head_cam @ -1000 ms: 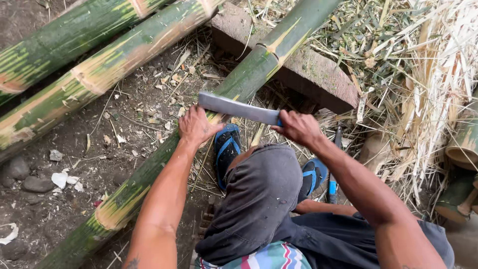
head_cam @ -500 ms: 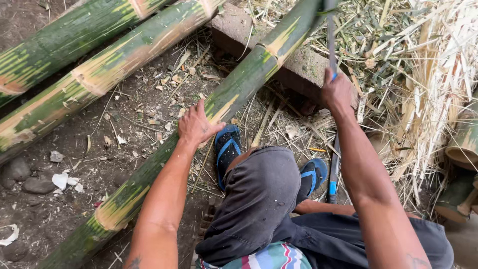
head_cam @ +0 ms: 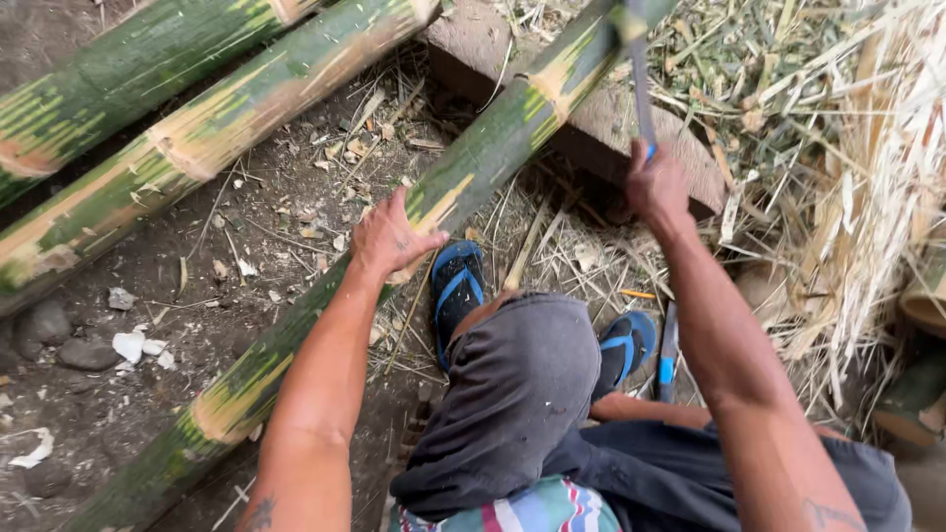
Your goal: The person uses a machete to repeatedly strike and cut a long bamboo pole resting on a brick support. The person holds the bamboo with one hand and swings the machete with the other to remove sections of the pole.
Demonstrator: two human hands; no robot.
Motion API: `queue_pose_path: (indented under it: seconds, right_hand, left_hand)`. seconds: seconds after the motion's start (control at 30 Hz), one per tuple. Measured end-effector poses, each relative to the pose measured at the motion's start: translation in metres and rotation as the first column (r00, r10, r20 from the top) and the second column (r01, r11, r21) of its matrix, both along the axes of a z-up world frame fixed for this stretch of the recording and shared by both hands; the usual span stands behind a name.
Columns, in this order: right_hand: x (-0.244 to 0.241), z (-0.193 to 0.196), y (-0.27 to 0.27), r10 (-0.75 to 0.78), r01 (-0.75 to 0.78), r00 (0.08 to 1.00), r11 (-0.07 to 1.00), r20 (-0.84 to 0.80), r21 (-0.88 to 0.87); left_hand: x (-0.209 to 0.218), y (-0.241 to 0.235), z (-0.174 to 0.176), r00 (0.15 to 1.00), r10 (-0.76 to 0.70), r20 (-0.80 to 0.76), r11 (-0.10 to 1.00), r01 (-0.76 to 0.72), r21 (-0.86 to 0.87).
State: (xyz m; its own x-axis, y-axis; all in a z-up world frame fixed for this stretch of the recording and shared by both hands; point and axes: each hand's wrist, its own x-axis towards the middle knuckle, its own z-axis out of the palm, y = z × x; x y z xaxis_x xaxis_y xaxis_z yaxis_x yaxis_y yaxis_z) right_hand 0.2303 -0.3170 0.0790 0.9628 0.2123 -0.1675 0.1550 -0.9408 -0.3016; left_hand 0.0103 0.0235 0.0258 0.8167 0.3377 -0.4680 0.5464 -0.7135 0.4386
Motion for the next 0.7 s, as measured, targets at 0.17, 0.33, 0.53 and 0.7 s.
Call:
queue_pose_path:
  seconds: [0.17, 0.33, 0.53, 0.7]
  right_hand:
    - [-0.025, -0.011, 0.003, 0.251, -0.293, 0.938, 0.942, -0.241, -0.161]
    - [-0.052, -0.044, 0.01, 0.386, -0.406, 0.91, 0.904, -0.15, -0.138]
    - [-0.013, -0.061, 0.003, 0.366, -0.365, 0.931, 0.926, -0.008, -0.098]
    - [-0.004, -0.071, -0.024, -0.103, 0.101, 0.995, 0.993, 0.017, 0.065]
  left_hand:
    - [0.006, 0.003, 0.005, 0.999, -0.038, 0.007, 0.999, 0.038, -0.024]
    - [0.006, 0.012, 0.006, 0.998, -0.024, -0.055, 0.998, 0.021, -0.06]
    - [0.015, 0.017, 0.01, 0.996, -0.014, -0.091, 0.994, 0.004, -0.107]
    - [0.011, 0.022, -0.001, 0.998, -0.045, -0.031, 0.997, 0.043, -0.063]
